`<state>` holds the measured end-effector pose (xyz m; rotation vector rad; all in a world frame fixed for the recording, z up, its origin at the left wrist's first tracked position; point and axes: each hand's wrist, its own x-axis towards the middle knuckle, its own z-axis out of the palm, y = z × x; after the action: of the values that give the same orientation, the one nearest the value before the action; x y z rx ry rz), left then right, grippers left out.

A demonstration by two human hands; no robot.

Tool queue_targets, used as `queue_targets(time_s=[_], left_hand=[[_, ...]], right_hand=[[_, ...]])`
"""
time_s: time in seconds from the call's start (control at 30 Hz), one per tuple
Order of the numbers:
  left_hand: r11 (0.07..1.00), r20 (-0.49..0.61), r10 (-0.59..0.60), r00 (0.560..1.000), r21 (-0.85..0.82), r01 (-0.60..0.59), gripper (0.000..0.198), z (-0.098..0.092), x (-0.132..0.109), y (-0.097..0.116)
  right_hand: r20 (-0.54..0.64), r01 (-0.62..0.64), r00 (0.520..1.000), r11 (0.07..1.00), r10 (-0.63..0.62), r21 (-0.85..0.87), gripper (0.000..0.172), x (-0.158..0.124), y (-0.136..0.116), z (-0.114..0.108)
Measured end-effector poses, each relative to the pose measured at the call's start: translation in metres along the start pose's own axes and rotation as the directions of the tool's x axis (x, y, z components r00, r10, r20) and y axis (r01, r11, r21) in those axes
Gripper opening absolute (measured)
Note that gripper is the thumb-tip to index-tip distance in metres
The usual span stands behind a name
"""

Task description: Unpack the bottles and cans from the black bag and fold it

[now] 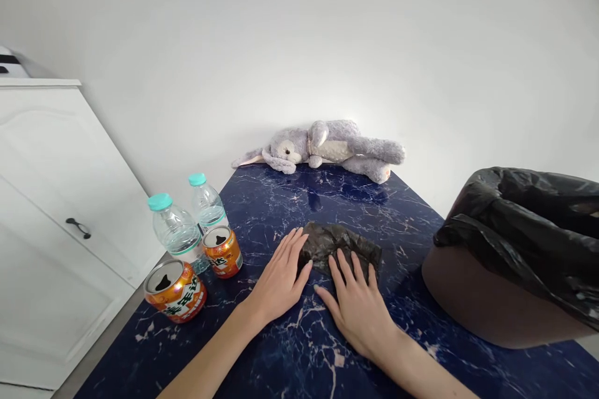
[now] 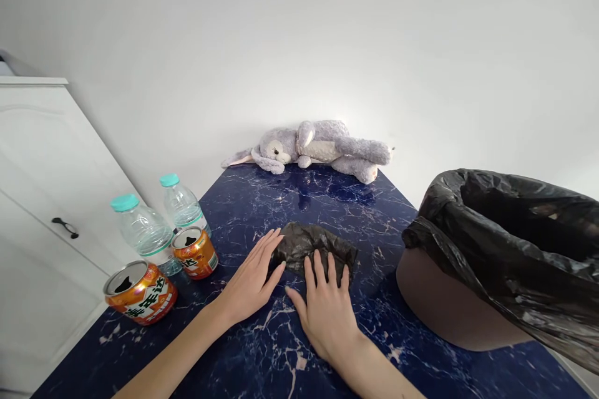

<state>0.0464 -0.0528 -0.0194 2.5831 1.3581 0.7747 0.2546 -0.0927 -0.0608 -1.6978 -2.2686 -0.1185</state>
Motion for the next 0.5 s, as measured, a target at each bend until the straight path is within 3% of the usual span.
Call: queue_targets(time_s=[0.13, 0.23, 0.5], left_hand=[[0.999, 0.049, -0.031, 0.998, -0.025, 0.032, 0.056, 0.003, -0.002, 0.001], [0.998, 0.070, -0.050, 0.996, -0.038, 0.053, 0.055, 0.003, -0.002, 0.000], [0.994, 0.104, -0.087, 0.991, -0.051, 0.092, 0.055, 0.000, -0.001, 0.001]], right_hand=[[0.049, -0.109, 0.993, 0.994, 0.111, -0.028, 0.078, 0.040, 0.031, 0.009], [0.086, -0.259, 0.962, 0.966, 0.260, -0.023, 0.077, 0.068, 0.058, 0.017], [0.012, -0.483, 0.875, 0.875, 0.483, -0.026, 0.072, 0.105, 0.114, 0.031]])
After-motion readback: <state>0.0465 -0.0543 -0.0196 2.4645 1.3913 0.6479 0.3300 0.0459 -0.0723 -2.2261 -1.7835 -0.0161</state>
